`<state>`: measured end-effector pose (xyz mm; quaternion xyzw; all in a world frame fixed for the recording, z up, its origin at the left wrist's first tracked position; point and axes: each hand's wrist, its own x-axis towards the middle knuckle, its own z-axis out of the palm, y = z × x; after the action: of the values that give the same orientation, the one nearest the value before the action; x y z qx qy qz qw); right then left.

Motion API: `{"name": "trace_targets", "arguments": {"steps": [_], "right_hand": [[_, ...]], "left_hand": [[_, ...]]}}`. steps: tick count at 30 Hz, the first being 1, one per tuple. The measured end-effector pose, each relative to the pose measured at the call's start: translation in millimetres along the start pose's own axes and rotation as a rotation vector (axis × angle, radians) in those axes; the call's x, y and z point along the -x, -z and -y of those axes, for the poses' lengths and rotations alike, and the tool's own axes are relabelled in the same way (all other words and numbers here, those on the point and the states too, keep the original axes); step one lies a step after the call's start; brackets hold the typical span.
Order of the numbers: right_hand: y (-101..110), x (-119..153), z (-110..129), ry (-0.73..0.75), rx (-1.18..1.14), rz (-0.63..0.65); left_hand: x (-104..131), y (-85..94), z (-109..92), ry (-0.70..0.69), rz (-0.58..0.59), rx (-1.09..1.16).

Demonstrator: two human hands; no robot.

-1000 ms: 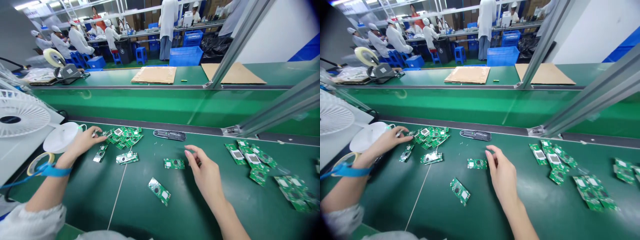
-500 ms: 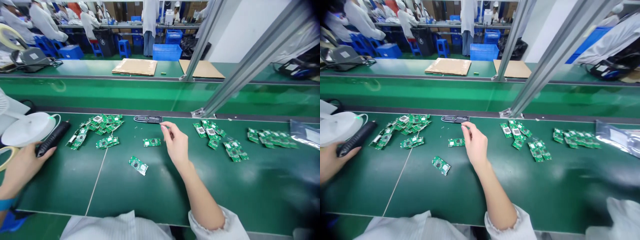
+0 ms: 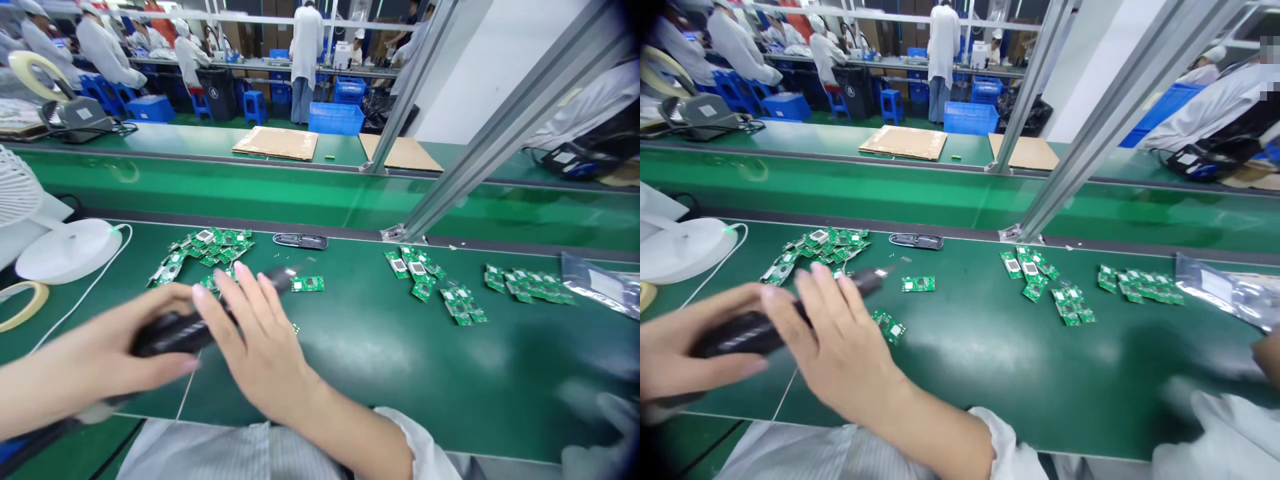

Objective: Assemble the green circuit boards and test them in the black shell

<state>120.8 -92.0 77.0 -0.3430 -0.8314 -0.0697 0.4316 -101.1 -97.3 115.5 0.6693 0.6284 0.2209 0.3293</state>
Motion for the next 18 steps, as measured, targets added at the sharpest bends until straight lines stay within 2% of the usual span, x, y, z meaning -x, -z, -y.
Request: {"name": "trace_targets", "arguments": {"steps": [1,2,4,5,7,8,10,12,14,16,18], "right_hand": [[3,0,-8,-0.016,0.02,0.02],[6,2,-20,-0.037,0.046,0.038],[15,12,-55,-0.09,0.126,0.073],[20,18,-73,-0.143,0.194,0.048],[28,31,-105,-0.218,0.277,-0.013],[31,36,-117,-0.247,0.28,-0.091],[33,39,-133,-0.304,0.211,-0.324],[35,36,-142,-0.419,0.086,-0.614],[41,30,-146,-0.572,-0.07,-0.819],[54,21,-146,-0.68,-0.252,-0.886],[69,13,-141,-0.717,-0.438,-0.818]], "left_hand": [[-10,-13.5,-18,-0.048,0.208,0.13],[-22,-25.7,-35,-0.056,0.307,0.264],[-51,-44.8,-56,-0.049,0.407,0.405],[-67,-51.9,-59,-0.133,0.374,0.346],[-98,-63.6,-51,-0.317,0.226,0.033],[-111,-69.1,-41,-0.344,0.169,-0.04],[-132,-80.0,-15,-0.378,0.078,-0.125],[-145,-90.0,8,-0.427,0.047,-0.174],[-151,-97.4,23,-0.479,0.051,-0.204],[-156,-101.5,30,-0.522,0.064,-0.222],[-160,-103.4,32,-0.554,0.078,-0.237]]}}
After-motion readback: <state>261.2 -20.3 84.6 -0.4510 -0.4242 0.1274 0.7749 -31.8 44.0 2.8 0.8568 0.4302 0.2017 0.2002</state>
